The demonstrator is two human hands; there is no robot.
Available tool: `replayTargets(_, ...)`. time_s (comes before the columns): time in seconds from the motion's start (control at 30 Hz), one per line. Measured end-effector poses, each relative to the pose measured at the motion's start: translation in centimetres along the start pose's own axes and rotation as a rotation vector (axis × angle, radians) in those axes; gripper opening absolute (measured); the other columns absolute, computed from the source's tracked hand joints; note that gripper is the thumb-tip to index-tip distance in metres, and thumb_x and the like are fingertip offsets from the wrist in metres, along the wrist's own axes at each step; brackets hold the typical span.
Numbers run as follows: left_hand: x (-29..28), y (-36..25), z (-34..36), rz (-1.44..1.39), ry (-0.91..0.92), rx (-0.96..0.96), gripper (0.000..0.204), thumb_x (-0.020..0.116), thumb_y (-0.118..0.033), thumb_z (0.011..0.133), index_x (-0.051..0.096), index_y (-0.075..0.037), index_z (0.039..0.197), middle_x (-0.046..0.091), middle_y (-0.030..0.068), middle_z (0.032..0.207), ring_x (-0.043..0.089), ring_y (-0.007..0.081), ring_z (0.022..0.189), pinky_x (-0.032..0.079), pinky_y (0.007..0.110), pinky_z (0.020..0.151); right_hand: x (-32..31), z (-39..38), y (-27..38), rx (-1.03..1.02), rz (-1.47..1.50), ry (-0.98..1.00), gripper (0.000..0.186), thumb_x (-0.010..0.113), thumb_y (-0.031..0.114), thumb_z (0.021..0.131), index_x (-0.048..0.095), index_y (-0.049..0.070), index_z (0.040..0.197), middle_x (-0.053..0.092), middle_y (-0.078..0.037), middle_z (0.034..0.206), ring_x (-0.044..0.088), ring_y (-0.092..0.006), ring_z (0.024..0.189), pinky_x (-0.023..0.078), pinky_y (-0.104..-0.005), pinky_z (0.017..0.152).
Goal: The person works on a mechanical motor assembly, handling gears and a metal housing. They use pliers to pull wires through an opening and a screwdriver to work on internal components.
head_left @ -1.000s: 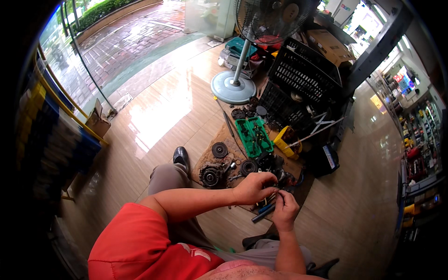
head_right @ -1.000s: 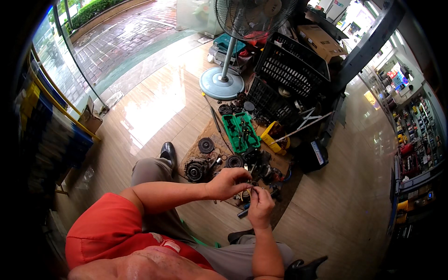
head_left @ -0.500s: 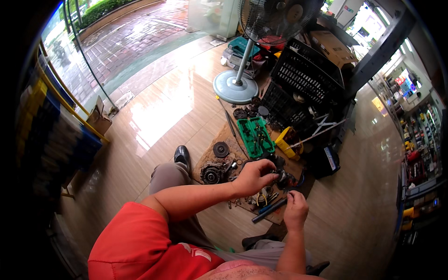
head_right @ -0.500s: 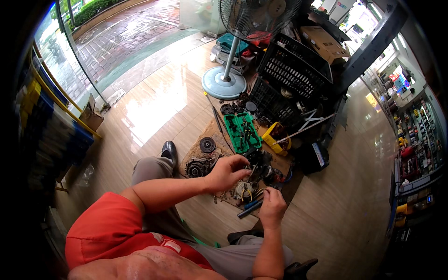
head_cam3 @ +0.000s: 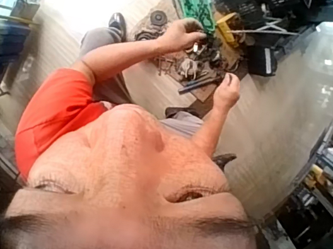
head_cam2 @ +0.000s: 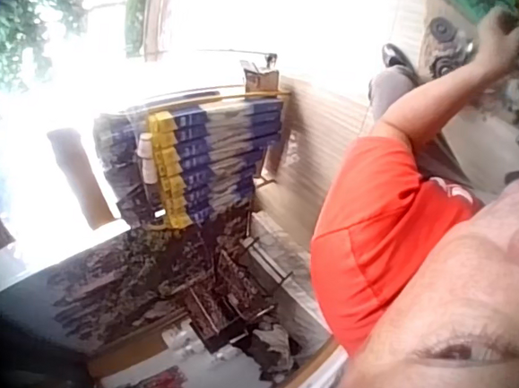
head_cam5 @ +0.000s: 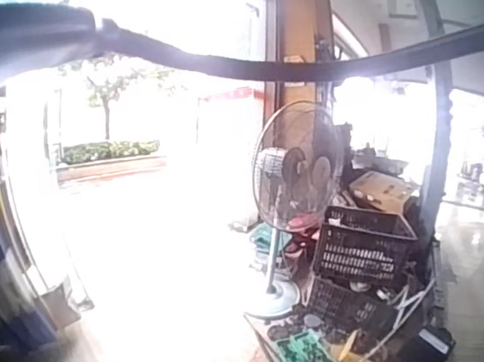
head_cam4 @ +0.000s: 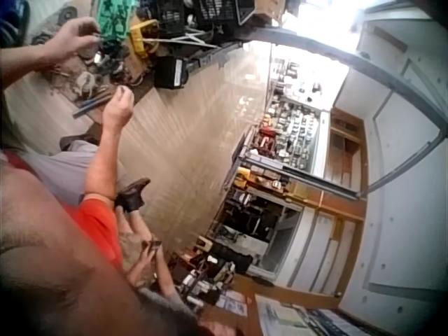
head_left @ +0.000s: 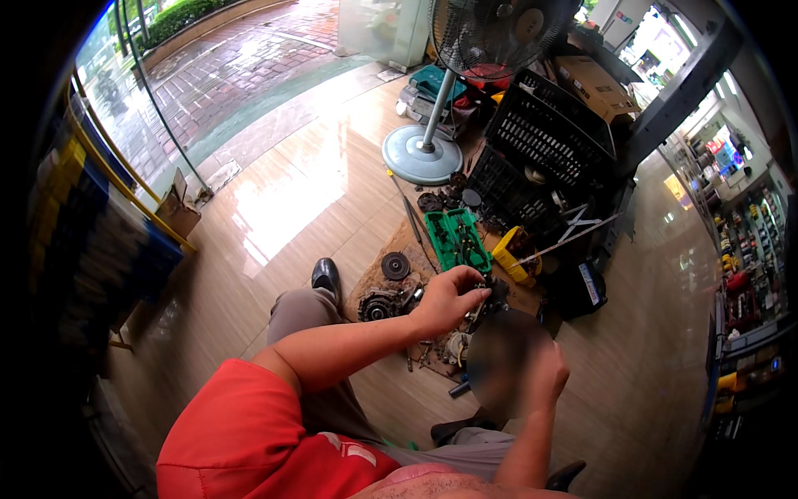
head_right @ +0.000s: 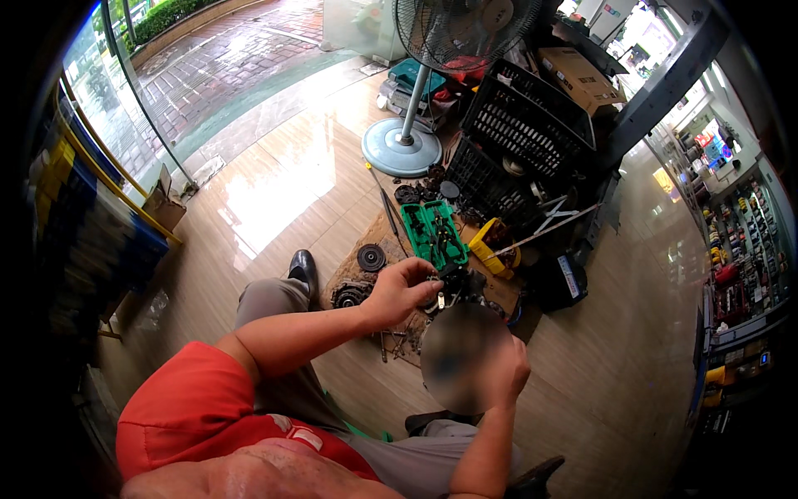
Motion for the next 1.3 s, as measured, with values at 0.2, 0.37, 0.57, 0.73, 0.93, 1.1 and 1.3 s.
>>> replayTargets(0.2,1.2,0.0,-1.6,0.15,0.117,0.033,0.018,0.071,-0.006,0.09,0.063,0.0,0.106,0.065,0.0003,0.082,0.059,0.0062,0.078,0.051,0.025,0.069,2.1,-1.7,2.3,0.26,0.24,0.021,0.024,0.066,0.015,0.088,0.067,0.003,0.11,0.068,-0.014,0.109,0.063,-0.0343,0.098,0.051,-0.0413,0.086)
replayTargets(0.37,2.3,0.0,-3.5,0.242,0.326,0.142,0.021,0.07,-0.006,0.089,0.065,0.001,0.108,0.071,0.0096,0.094,0.066,0.0104,0.086,0.055,0.029,0.076,1.9,-0.7,8.8,-0.148,0.466,0.004,0.031,0.055,0.004,0.094,0.057,-0.002,0.124,0.06,-0.016,0.122,0.058,-0.0291,0.111,0.046,-0.0378,0.098)
replayTargets(0.57,2.6,0.5,-3.5,0.196,0.336,0.109,0.023,0.072,-0.006,0.088,0.065,-0.001,0.108,0.07,0.01,0.092,0.066,0.0111,0.083,0.055,0.029,0.074,2.8,-0.2,8.7,0.197,0.776,-0.026,0.02,0.055,0.003,0.093,0.059,0.001,0.112,0.06,-0.012,0.111,0.059,-0.025,0.102,0.047,-0.0349,0.092)
replayTargets(0.73,2.5,-0.1,-3.6,0.212,0.358,0.108,0.021,0.072,-0.006,0.087,0.066,0.0,0.107,0.07,0.0096,0.091,0.065,0.0107,0.083,0.055,0.029,0.074,2.6,0.3,7.4,0.068,0.551,-0.08,0.025,0.067,0.008,0.084,0.065,0.004,0.108,0.065,-0.01,0.103,0.063,-0.0272,0.094,0.05,-0.0364,0.084)
replayTargets(0.93,2.4,-0.1,-3.5,0.175,0.346,0.107,0.02,0.072,-0.006,0.088,0.066,0.0,0.106,0.07,0.0089,0.091,0.066,0.0108,0.082,0.055,0.029,0.073,2.9,-0.6,6.7,0.059,0.521,0.048,0.02,0.057,0.005,0.093,0.061,0.002,0.112,0.063,-0.011,0.11,0.061,-0.0233,0.101,0.048,-0.0351,0.09)
replayTargets(1.1,2.3,0.1,-3.3,0.187,0.308,0.159,0.019,0.072,-0.006,0.089,0.067,0.0,0.106,0.071,0.0087,0.09,0.067,0.0112,0.082,0.055,0.029,0.072,4.1,-1.6,3.9,0.01,0.419,0.103,0.019,0.058,0.005,0.092,0.065,0.004,0.109,0.066,-0.011,0.105,0.064,-0.025,0.099,0.05,-0.0366,0.089)
replayTargets(1.3,2.1,-0.5,-3.0,0.25,0.272,0.196,0.019,0.074,-0.01,0.087,0.068,-0.002,0.103,0.071,0.0108,0.089,0.069,0.0156,0.079,0.055,0.03,0.071,3.1,-1.4,4.6,-0.064,0.326,0.109,0.017,0.059,0.006,0.092,0.066,0.003,0.107,0.068,-0.013,0.102,0.065,-0.029,0.092,0.051,-0.0385,0.082)
Point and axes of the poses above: each hand's wrist, its own z-axis towards the middle knuckle, its own x-axis out of the palm, y = z × x, the point moved 2 cm from there along z, towards the middle knuckle
